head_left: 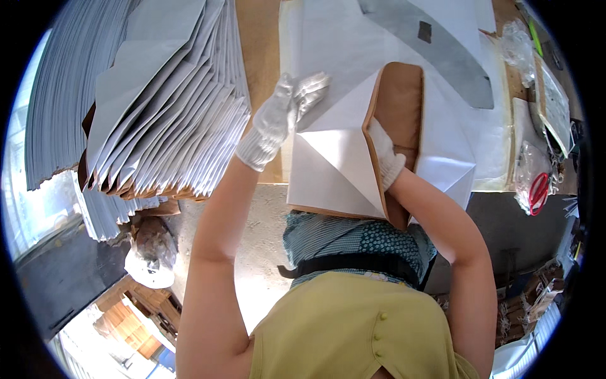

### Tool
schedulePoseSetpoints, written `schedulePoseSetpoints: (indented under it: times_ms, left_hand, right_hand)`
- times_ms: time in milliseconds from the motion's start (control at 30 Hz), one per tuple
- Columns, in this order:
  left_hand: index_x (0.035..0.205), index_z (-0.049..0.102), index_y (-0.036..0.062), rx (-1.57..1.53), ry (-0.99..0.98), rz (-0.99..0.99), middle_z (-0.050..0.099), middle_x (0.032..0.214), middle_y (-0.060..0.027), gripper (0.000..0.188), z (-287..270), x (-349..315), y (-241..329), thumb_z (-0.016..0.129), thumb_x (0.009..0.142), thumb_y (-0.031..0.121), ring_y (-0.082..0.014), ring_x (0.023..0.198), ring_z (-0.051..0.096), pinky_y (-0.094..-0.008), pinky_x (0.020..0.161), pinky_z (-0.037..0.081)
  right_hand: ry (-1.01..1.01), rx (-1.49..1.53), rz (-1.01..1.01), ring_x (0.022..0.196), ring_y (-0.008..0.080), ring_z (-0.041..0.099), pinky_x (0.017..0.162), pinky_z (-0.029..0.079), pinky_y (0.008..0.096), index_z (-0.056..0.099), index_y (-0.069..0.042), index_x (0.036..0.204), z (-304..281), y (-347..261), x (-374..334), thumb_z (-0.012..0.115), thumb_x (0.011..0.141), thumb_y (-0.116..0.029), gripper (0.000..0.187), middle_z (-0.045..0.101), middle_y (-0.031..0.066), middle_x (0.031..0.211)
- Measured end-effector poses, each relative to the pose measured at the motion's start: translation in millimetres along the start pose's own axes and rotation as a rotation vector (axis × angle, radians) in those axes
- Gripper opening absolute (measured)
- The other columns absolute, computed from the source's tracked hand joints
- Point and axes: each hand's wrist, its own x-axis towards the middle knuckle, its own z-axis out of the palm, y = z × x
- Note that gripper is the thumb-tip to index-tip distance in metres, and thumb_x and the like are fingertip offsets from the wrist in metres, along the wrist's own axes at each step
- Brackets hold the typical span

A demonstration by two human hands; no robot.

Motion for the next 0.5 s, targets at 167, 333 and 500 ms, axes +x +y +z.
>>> schedulePoseSetpoints:
  times_ms: [167,333,500]
  left_hand:
    - [0.145,0.048,-0.0066,0.409,0.126,0.079,0.057,0.137,-0.0205,0.081,38.7,-21.3,3.0,0.038,0.105,0.063,-0.028,0.128,0.056,-0.0304,0.115,0.043]
    - [0.143,0.056,0.0051,0.886,0.235,0.4,0.058,0.144,-0.017,0.074,76.2,-14.9,-12.6,0.032,0.106,0.064,-0.0363,0.138,0.049,-0.0422,0.123,0.031]
    - [0.152,0.045,0.0032,1.207,0.303,0.407,0.048,0.154,-0.0206,0.077,81.9,-17.3,-16.8,0.019,0.108,0.061,-0.0402,0.146,0.04,-0.048,0.126,0.023]
  right_hand:
    - [-0.135,0.584,0.247,0.118,0.0286,0.063,0.102,0.049,0.0376,0.054,0.001,0.135,31.3,26.1,3.9,0.056,0.1,-0.027,0.045,0.066,0.0175,0.125]
    - [-0.241,-0.662,-0.126,0.117,0.0299,0.064,0.101,0.049,0.0403,0.066,-0.001,0.118,-42.8,-41.0,9.4,0.06,0.088,-0.013,0.033,0.068,0.0162,0.118]
    - [0.166,-0.235,-0.072,0.125,0.0355,0.06,0.113,0.041,0.0441,0.071,-0.007,0.116,-141.1,-32.0,-6.9,0.061,0.084,-0.019,0.036,0.068,0.0135,0.123]
